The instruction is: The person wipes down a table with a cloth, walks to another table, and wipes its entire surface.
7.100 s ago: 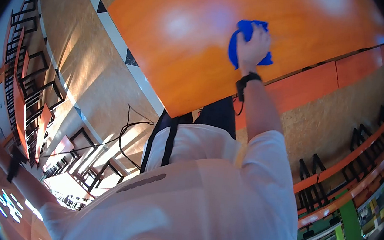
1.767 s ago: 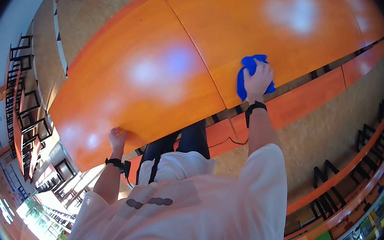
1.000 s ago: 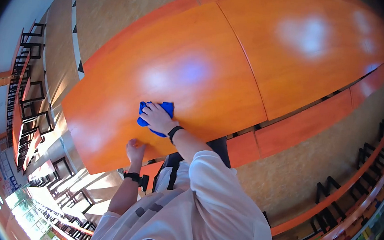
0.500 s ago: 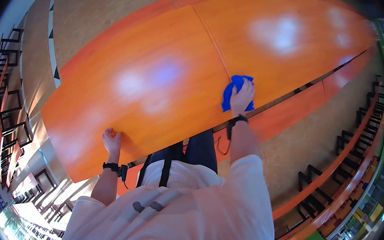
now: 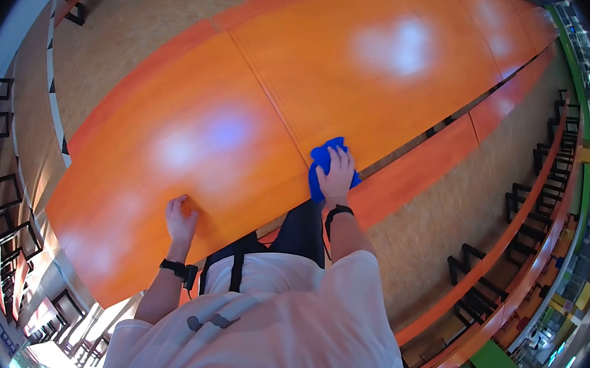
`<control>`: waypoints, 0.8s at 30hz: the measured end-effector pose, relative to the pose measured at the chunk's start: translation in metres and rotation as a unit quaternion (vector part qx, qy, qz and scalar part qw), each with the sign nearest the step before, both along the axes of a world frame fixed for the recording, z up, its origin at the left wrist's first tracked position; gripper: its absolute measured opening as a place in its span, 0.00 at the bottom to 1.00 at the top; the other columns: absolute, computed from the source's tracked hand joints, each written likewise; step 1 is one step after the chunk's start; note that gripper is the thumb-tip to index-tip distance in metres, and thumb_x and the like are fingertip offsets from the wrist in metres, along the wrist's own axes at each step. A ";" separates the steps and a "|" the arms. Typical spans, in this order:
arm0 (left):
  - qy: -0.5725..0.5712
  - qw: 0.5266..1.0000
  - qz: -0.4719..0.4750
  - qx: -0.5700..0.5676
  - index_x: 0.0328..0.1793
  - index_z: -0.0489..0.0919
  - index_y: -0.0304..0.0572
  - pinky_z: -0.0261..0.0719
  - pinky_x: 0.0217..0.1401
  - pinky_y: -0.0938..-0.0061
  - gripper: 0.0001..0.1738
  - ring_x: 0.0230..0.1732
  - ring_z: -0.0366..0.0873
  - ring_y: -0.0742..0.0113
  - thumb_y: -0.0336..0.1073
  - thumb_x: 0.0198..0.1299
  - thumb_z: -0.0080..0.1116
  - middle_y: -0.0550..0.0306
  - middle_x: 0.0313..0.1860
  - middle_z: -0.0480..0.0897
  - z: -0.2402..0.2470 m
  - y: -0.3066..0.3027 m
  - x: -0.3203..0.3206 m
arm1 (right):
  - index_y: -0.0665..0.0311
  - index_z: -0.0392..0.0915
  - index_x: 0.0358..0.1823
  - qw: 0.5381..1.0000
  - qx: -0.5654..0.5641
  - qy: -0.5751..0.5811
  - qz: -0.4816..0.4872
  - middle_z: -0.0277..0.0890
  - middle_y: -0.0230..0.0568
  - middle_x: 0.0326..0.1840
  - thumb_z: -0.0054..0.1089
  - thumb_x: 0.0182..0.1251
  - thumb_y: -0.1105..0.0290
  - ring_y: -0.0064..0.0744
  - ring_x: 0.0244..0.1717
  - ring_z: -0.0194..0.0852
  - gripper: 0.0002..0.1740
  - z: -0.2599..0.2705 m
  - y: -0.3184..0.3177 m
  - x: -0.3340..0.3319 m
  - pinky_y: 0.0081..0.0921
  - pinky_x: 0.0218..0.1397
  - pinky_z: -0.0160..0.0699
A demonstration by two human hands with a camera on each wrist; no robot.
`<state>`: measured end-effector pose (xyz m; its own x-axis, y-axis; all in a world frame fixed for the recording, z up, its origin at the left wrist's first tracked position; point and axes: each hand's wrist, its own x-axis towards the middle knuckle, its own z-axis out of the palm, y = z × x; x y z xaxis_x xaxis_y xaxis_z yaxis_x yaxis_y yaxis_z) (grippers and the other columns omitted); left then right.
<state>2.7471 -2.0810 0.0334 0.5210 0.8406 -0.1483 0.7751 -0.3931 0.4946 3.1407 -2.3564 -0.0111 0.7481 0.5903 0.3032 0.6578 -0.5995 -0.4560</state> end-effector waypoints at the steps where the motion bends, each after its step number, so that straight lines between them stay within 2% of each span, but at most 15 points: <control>1: -0.003 1.000 -0.004 -0.003 0.63 0.82 0.42 0.75 0.73 0.53 0.27 0.67 0.77 0.43 0.32 0.55 0.72 0.46 0.61 0.82 -0.001 -0.006 0.011 | 0.60 0.78 0.70 1.000 -0.001 -0.003 -0.019 0.74 0.54 0.73 0.74 0.58 0.60 0.65 0.75 0.66 0.36 0.001 -0.008 0.021 0.57 0.81 0.66; 5: 0.004 0.999 -0.030 0.013 0.65 0.82 0.42 0.76 0.73 0.52 0.28 0.66 0.77 0.42 0.32 0.55 0.71 0.46 0.62 0.82 -0.005 -0.019 0.066 | 0.60 0.78 0.70 0.995 -0.023 -0.041 -0.091 0.75 0.54 0.71 0.74 0.58 0.61 0.64 0.74 0.67 0.35 -0.002 -0.038 0.128 0.57 0.79 0.67; 7: 0.009 0.999 -0.038 0.018 0.65 0.82 0.41 0.76 0.73 0.52 0.28 0.66 0.78 0.42 0.31 0.55 0.71 0.45 0.62 0.82 -0.002 -0.029 0.107 | 0.61 0.79 0.69 0.994 -0.010 -0.060 -0.094 0.76 0.55 0.70 0.73 0.59 0.62 0.64 0.72 0.68 0.35 -0.007 -0.054 0.199 0.56 0.78 0.68; 10: -0.001 0.998 -0.056 0.036 0.65 0.81 0.39 0.81 0.68 0.56 0.29 0.62 0.80 0.46 0.30 0.55 0.73 0.46 0.59 0.83 -0.002 -0.049 0.170 | 0.61 0.79 0.69 0.989 0.001 -0.070 -0.134 0.77 0.54 0.68 0.73 0.60 0.63 0.63 0.71 0.70 0.34 -0.007 -0.074 0.293 0.55 0.76 0.68; 13: 0.014 1.000 -0.002 0.011 0.67 0.81 0.38 0.83 0.63 0.58 0.29 0.59 0.80 0.51 0.30 0.56 0.73 0.48 0.59 0.83 -0.006 -0.072 0.237 | 0.61 0.79 0.68 0.982 0.000 -0.108 -0.155 0.78 0.54 0.66 0.74 0.61 0.62 0.63 0.70 0.71 0.33 -0.013 -0.105 0.418 0.54 0.75 0.69; 15: 0.017 0.999 0.044 0.013 0.67 0.81 0.39 0.84 0.62 0.59 0.29 0.59 0.82 0.51 0.30 0.56 0.72 0.47 0.60 0.82 -0.021 -0.084 0.272 | 0.61 0.79 0.68 0.978 -0.004 -0.117 -0.172 0.79 0.54 0.66 0.74 0.62 0.62 0.63 0.69 0.71 0.32 -0.015 -0.117 0.505 0.53 0.75 0.69; 17: 0.042 0.994 0.099 -0.007 0.67 0.81 0.39 0.86 0.60 0.61 0.29 0.57 0.83 0.53 0.30 0.56 0.72 0.47 0.60 0.82 -0.011 -0.108 0.289 | 0.61 0.80 0.67 0.974 -0.022 -0.087 -0.207 0.79 0.54 0.66 0.74 0.62 0.61 0.62 0.69 0.71 0.31 -0.007 -0.135 0.555 0.53 0.74 0.70; 19: 0.049 0.982 0.179 -0.031 0.67 0.81 0.38 0.88 0.56 0.64 0.30 0.54 0.83 0.56 0.29 0.56 0.72 0.48 0.60 0.83 -0.007 -0.128 0.323 | 0.61 0.80 0.67 0.972 -0.021 -0.115 -0.202 0.79 0.54 0.67 0.74 0.64 0.60 0.61 0.70 0.72 0.30 -0.012 -0.154 0.612 0.53 0.74 0.70; 22: 0.112 0.975 0.187 -0.035 0.69 0.81 0.38 0.89 0.55 0.64 0.30 0.54 0.84 0.57 0.29 0.58 0.72 0.48 0.60 0.83 -0.003 -0.150 0.337 | 0.61 0.81 0.66 0.965 -0.042 -0.135 -0.219 0.80 0.53 0.67 0.74 0.65 0.59 0.60 0.69 0.72 0.29 -0.024 -0.177 0.678 0.52 0.74 0.70; 24: 0.112 0.972 0.202 -0.033 0.69 0.81 0.38 0.89 0.55 0.64 0.30 0.56 0.85 0.57 0.30 0.59 0.72 0.48 0.62 0.83 -0.005 -0.160 0.334 | 0.62 0.82 0.65 0.963 -0.053 -0.133 -0.226 0.81 0.54 0.65 0.74 0.65 0.58 0.60 0.68 0.75 0.29 -0.025 -0.187 0.710 0.52 0.72 0.72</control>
<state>3.0813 -2.2410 0.0280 0.0984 0.9547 -0.2809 0.9509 -0.0070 0.3094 3.8505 -2.5430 -0.0362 0.8408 0.2597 0.4749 0.4027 -0.8864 -0.2283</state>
